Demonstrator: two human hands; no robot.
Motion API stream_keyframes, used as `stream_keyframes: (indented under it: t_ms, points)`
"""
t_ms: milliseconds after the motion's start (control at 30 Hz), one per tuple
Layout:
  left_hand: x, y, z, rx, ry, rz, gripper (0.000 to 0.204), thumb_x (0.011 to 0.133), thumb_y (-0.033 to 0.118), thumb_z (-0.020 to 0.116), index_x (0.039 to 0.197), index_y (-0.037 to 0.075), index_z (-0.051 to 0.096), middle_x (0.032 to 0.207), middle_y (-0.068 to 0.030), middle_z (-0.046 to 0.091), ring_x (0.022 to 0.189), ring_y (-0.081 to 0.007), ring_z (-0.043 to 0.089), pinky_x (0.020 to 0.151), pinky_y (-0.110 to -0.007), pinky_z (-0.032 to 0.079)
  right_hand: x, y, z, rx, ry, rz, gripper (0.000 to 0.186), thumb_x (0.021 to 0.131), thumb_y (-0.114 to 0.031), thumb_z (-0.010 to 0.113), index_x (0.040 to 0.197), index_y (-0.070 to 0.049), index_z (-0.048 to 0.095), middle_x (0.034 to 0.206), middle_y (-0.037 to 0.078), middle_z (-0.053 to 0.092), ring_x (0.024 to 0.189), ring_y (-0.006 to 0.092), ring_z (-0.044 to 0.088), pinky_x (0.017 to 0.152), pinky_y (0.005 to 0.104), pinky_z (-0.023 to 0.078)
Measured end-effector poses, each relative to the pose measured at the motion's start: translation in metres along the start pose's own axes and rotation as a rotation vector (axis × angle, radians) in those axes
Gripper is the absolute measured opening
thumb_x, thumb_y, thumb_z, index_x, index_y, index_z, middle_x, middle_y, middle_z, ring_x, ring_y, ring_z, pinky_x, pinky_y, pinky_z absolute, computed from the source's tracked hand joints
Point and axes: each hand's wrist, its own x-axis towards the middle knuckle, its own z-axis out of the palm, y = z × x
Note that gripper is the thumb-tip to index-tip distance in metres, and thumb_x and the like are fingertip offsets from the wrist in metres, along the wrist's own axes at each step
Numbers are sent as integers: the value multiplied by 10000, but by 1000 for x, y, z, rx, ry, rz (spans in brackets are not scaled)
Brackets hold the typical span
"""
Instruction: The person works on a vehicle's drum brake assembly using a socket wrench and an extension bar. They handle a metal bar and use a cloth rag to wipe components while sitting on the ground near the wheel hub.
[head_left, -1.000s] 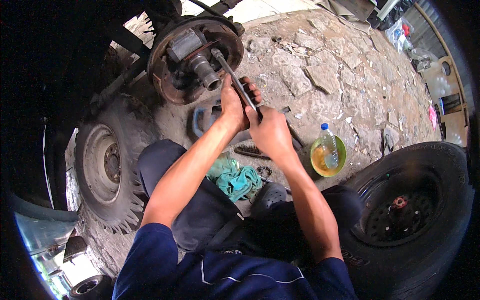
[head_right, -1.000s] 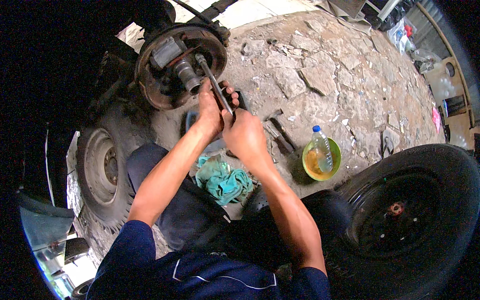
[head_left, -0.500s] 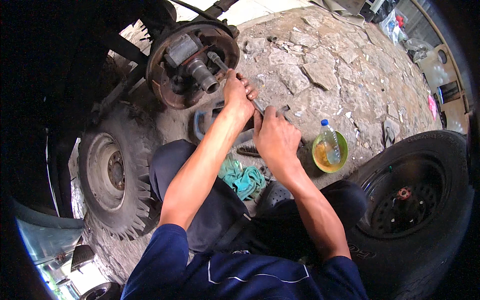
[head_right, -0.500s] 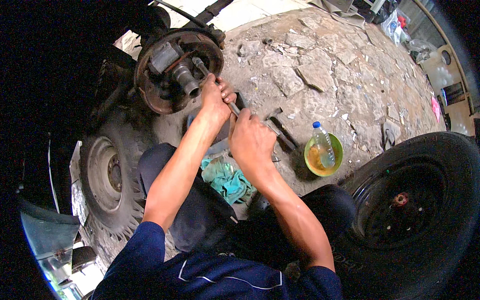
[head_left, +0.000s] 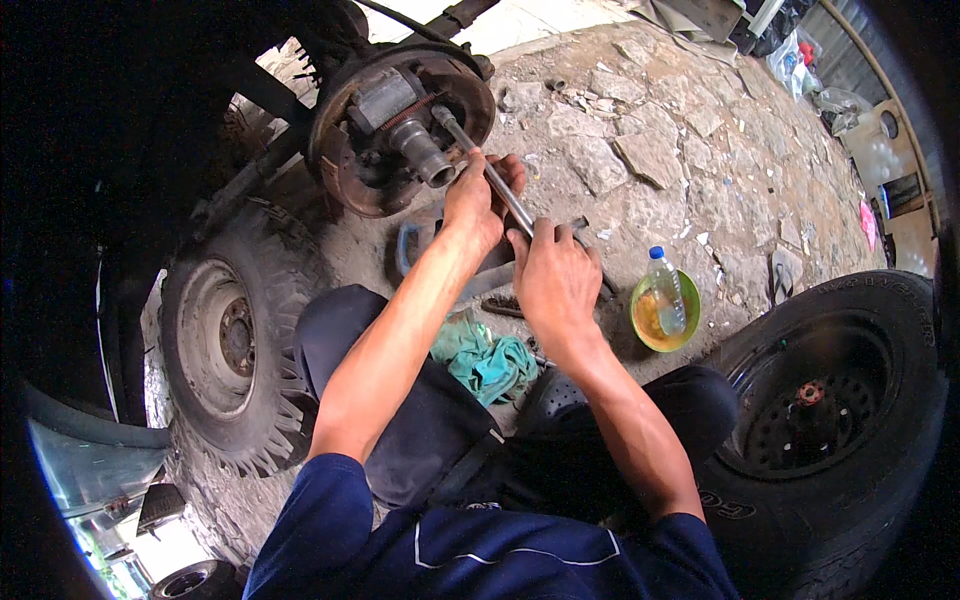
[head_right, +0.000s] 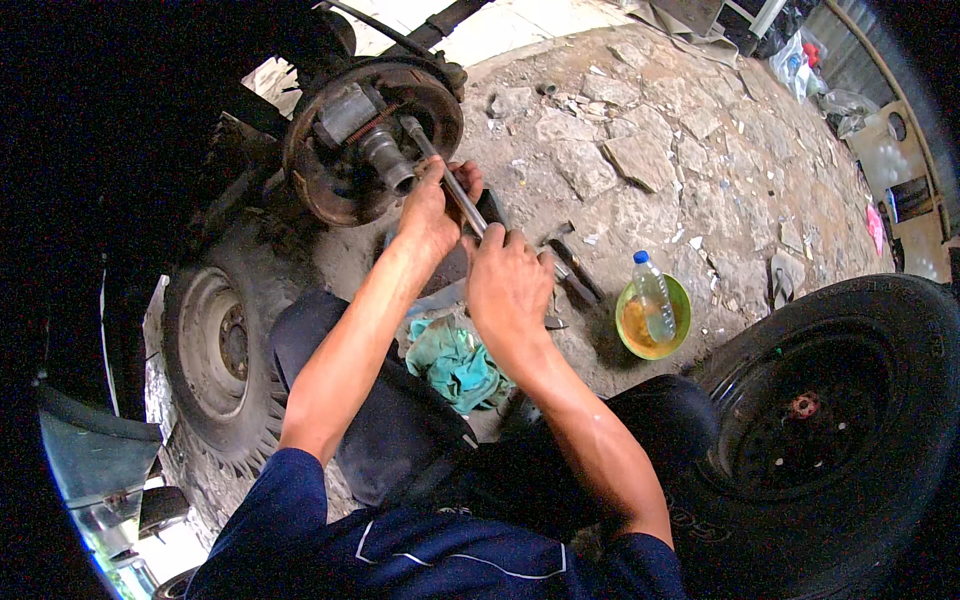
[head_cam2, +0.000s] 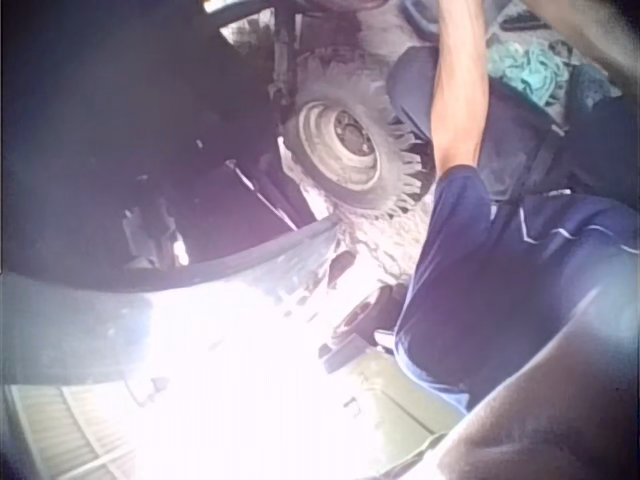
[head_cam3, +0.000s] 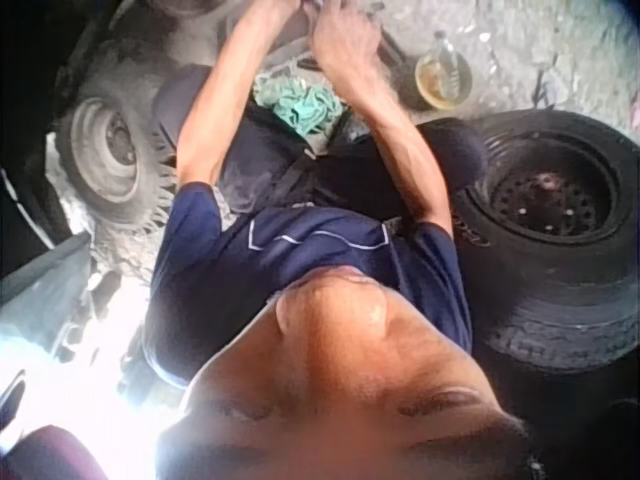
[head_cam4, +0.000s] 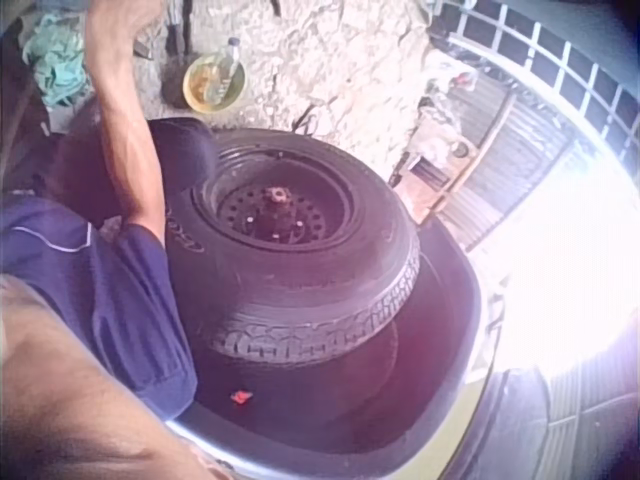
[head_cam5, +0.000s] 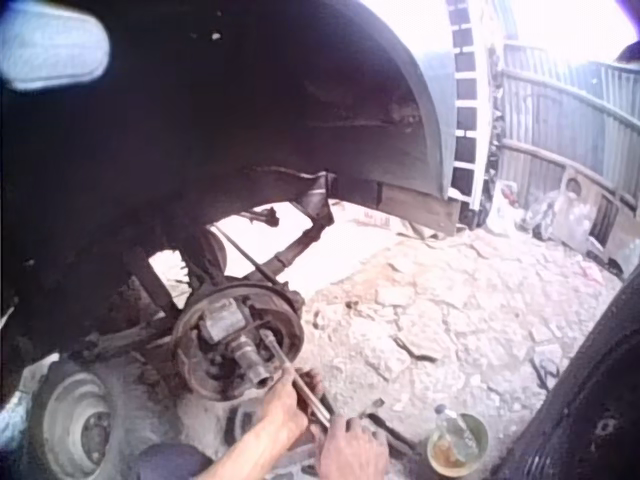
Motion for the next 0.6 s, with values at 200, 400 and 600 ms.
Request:
stream_keyframes:
  t_ms: [200, 400, 600]
  points:
    - [-10, -10, -14, 58, -231, -53, 389, 969, 406, 398, 970, 27, 490, 849, -113, 611, 751, -230, 626, 676, -351, 542, 29, 40, -2, 1214, -780, 845, 471, 898, -459, 529, 750, -16, 590, 538, 6, 484, 352, 129, 367, 338, 269, 269]
    - [-20, -17, 0, 181, -149, -63, 364, 973, 403, 389, 954, 49, 472, 867, -113, 583, 771, -242, 607, 727, -383, 525, 31, 43, -5, 800, -683, 645, 519, 902, -499, 495, 785, -3, 596, 538, 46, 506, 390, 147, 452, 380, 272, 345]
    - [-17, -15, -6, 241, -82, -41, 352, 972, 383, 409, 878, 50, 471, 771, -119, 607, 662, -239, 620, 617, -364, 524, 2, 3, 6, 25, -228, 151, 352, 884, -322, 539, 961, 21, 562, 792, 184, 617, 686, 385, 631, 608, 465, 501]
